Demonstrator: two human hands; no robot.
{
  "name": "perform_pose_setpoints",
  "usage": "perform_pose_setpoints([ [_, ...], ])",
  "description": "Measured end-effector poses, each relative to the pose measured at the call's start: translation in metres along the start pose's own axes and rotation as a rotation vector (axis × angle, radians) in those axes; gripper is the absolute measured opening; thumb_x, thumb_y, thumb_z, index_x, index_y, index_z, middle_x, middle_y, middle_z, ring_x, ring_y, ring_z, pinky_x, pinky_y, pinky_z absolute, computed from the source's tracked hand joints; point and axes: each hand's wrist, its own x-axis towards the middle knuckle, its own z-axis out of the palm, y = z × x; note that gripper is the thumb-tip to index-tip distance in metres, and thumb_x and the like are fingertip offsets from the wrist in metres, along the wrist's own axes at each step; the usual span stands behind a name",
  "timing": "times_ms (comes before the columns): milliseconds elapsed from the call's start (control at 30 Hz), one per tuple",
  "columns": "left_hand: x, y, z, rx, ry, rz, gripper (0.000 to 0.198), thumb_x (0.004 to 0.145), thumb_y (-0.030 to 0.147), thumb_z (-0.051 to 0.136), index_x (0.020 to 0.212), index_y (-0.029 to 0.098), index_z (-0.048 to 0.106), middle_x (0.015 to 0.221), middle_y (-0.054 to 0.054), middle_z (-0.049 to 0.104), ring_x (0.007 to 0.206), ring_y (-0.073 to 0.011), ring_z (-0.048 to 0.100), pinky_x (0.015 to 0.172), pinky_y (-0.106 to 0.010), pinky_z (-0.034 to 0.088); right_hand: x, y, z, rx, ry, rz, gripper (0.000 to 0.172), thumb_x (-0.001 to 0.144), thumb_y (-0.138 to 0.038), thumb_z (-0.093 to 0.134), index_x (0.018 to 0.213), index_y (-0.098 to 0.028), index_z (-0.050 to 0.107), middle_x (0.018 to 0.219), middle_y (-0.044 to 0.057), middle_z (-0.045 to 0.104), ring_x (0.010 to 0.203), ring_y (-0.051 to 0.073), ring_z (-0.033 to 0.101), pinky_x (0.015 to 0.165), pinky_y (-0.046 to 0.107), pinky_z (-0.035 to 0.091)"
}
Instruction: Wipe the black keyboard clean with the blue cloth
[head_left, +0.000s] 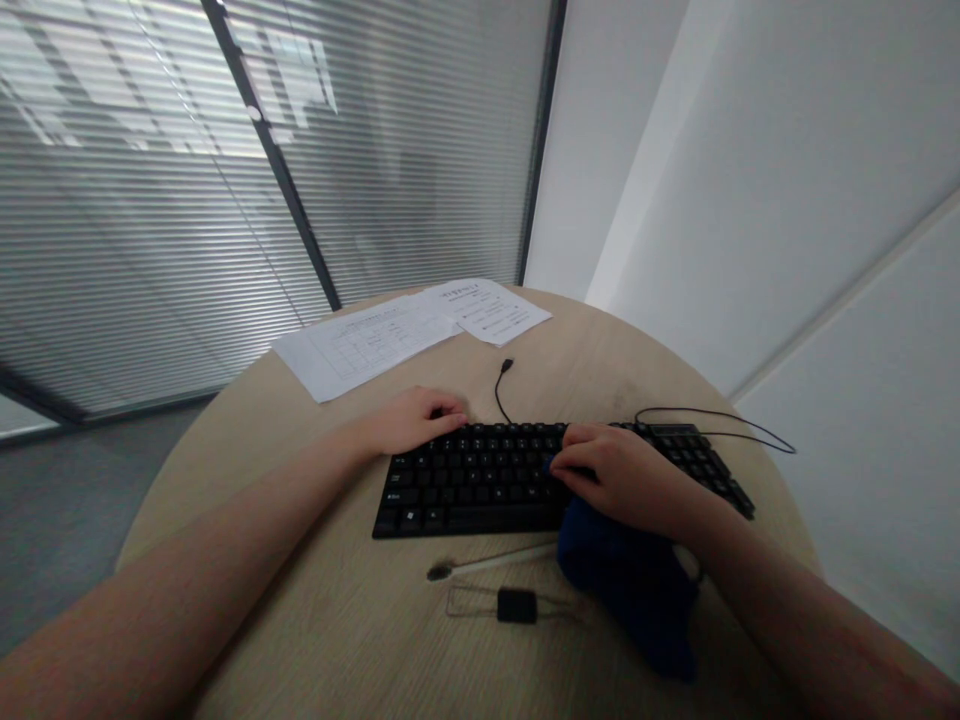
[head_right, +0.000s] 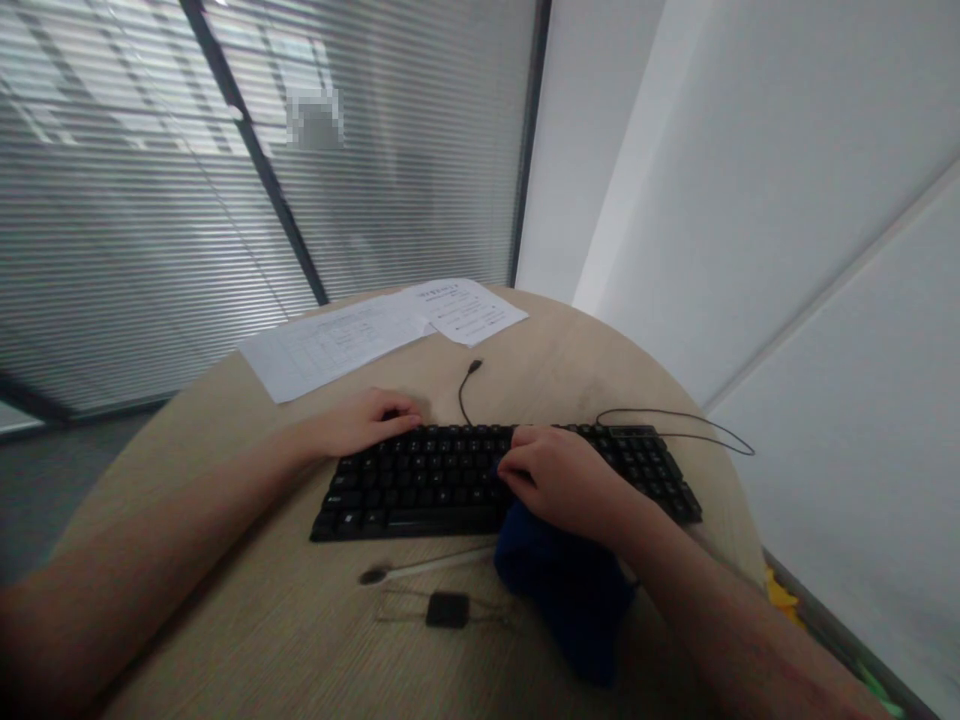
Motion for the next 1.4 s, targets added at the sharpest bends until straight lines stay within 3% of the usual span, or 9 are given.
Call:
perform_pose_setpoints([
  [567, 0.000, 0.002, -0.001, -0.009, 0.000, -0.023, 0.043, 0.096, 0.051, 0.046, 0.079, 0.018, 0.067, 0.071, 0.000, 0.064, 0.068, -0.0148, 0.056, 0.065, -0.028, 0.038, -0.003, -0.001, -0.009, -0.030, -0.033, 0.005, 0.017, 0.090, -0.023, 0.062, 0.098, -0.022, 0.076, 0.099, 0.004, 0.069, 0.087, 0.017, 0.064, 0.079, 0.028, 0.045],
  [667, 0.000, 0.002, -0.001, -0.009, -0.001, -0.026, 0.043, 0.096, 0.051, 0.046, 0.079, 0.018, 0.067, 0.072, 0.000, 0.065, 0.067, -0.0148, 0.056, 0.065, -0.028, 0.038, -0.005, 0.006, -0.011, -0.021, -0.038, 0.018, 0.021, 0.090, -0.021, 0.061, 0.106, -0.023, 0.075, 0.104, 0.004, 0.070, 0.091, 0.019, 0.066, 0.084, 0.030, 0.047],
  [933, 0.000, -0.002, 0.000, -0.029, -0.008, -0.012, 0.043, 0.096, 0.052, 0.045, 0.079, 0.018, 0.066, 0.073, 0.000, 0.065, 0.068, -0.0151, 0.056, 0.065, -0.029, 0.037, -0.012, 0.031, -0.025, 0.039, 0.075, 0.055, 0.019, 0.088, -0.016, 0.059, 0.098, -0.019, 0.075, 0.097, 0.005, 0.072, 0.087, 0.016, 0.066, 0.084, 0.028, 0.048],
  [1133, 0.001, -0.003, 0.000, -0.026, 0.000, 0.002, 0.043, 0.096, 0.051, 0.045, 0.078, 0.018, 0.065, 0.072, 0.000, 0.064, 0.069, -0.0152, 0.056, 0.067, -0.029, 0.038, -0.008, 0.020, -0.015, 0.095, -0.039, -0.037, 0.018, 0.092, -0.019, 0.060, 0.100, -0.020, 0.076, 0.100, 0.005, 0.070, 0.089, 0.016, 0.065, 0.084, 0.027, 0.048],
  [1400, 0.000, -0.001, -0.001, -0.013, -0.008, -0.009, 0.043, 0.097, 0.052, 0.044, 0.081, 0.018, 0.066, 0.075, -0.001, 0.065, 0.070, -0.0155, 0.057, 0.067, -0.029, 0.038, -0.009, 0.017, -0.015, 0.070, -0.086, -0.084, 0.020, 0.093, -0.017, 0.057, 0.096, -0.021, 0.077, 0.098, 0.005, 0.069, 0.088, 0.015, 0.064, 0.082, 0.027, 0.047],
])
